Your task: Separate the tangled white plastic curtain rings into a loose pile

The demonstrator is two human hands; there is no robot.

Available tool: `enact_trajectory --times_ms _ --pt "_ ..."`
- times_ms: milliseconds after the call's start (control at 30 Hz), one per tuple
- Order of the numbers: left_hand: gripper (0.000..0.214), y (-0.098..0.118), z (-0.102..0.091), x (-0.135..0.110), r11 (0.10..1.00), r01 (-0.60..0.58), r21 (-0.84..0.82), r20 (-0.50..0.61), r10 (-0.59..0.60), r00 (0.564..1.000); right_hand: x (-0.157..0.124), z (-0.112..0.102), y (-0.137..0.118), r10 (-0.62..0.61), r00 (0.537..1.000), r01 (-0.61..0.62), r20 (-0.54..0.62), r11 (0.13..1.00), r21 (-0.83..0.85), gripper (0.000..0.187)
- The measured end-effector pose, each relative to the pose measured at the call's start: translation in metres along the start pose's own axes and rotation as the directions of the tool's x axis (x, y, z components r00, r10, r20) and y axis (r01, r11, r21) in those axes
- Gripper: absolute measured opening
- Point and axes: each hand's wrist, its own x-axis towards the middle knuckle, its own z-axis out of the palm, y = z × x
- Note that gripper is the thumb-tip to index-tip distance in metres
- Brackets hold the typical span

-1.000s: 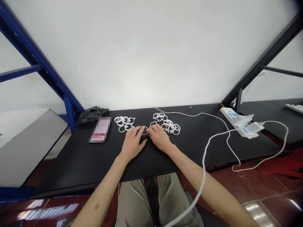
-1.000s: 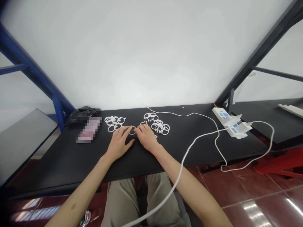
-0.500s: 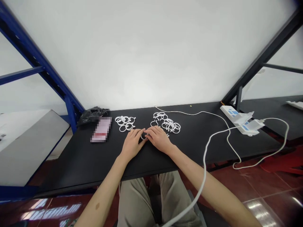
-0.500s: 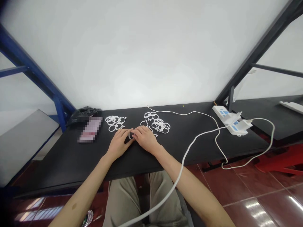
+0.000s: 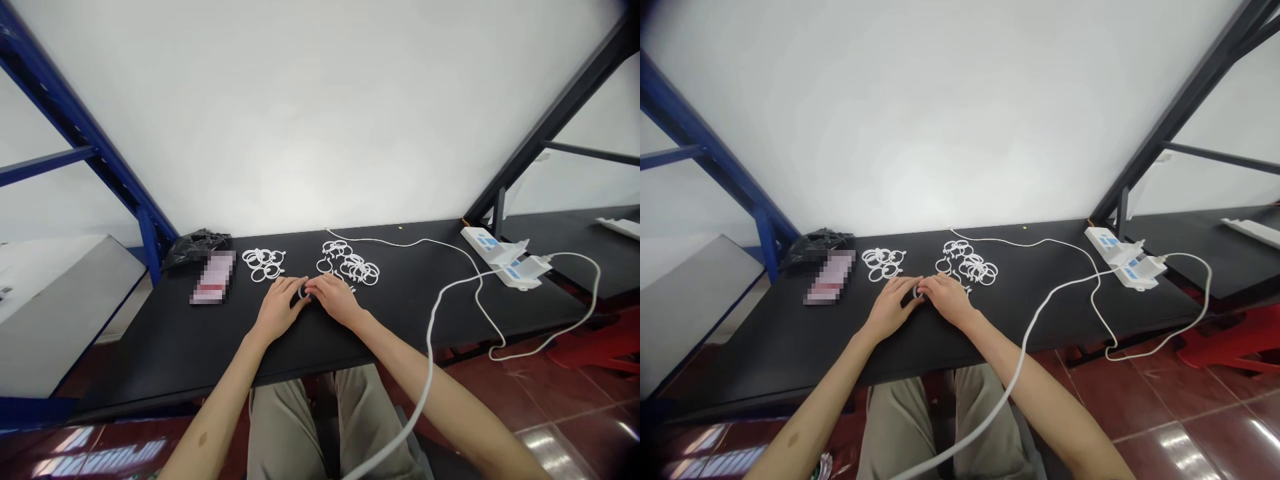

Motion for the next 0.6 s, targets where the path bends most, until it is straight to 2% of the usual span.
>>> enact_trajectory --times_ms 67,133,233,267,333,467,600 --pt "0.04 -0.002 0.0 0.0 0.998 0.053 0.042 -0.092 -0.049 0.995 0.001 -0.001 0.001 0.059 0.998 -0.061 -0.022 0.993 -0.106 0.026" --pt "0.04 -0.006 -0.001 0.0 0.975 0.201 0.097 -0.22 -0.176 0.96 0.002 -0.001 0.003 0.141 0.988 -0.15 -0.055 0.96 -0.238 0.03" --pt "0.042 -0.01 -0.005 0.001 0.864 0.488 0.126 -0.337 -0.425 0.84 0.002 0.001 0.009 0.227 0.972 -0.235 -0.066 0.9 -0.368 0.025" --pt "0.043 -0.011 -0.006 0.001 0.823 0.555 0.122 -0.341 -0.49 0.802 0.002 0.002 0.011 0.238 0.97 -0.241 -0.055 0.89 -0.388 0.022" --pt "0.046 -0.012 -0.009 0.002 0.769 0.629 0.115 -0.32 -0.571 0.756 0.001 0.005 0.013 0.243 0.97 -0.233 -0.029 0.881 -0.411 0.016" --pt "0.049 -0.013 -0.009 0.004 0.738 0.663 0.123 -0.305 -0.608 0.733 -0.002 0.01 0.015 0.232 0.973 -0.21 0.003 0.886 -0.414 0.016" --pt "0.049 -0.012 -0.005 0.003 0.763 0.625 0.164 -0.331 -0.555 0.763 -0.003 0.012 0.018 0.167 0.986 -0.148 0.025 0.925 -0.349 0.019"
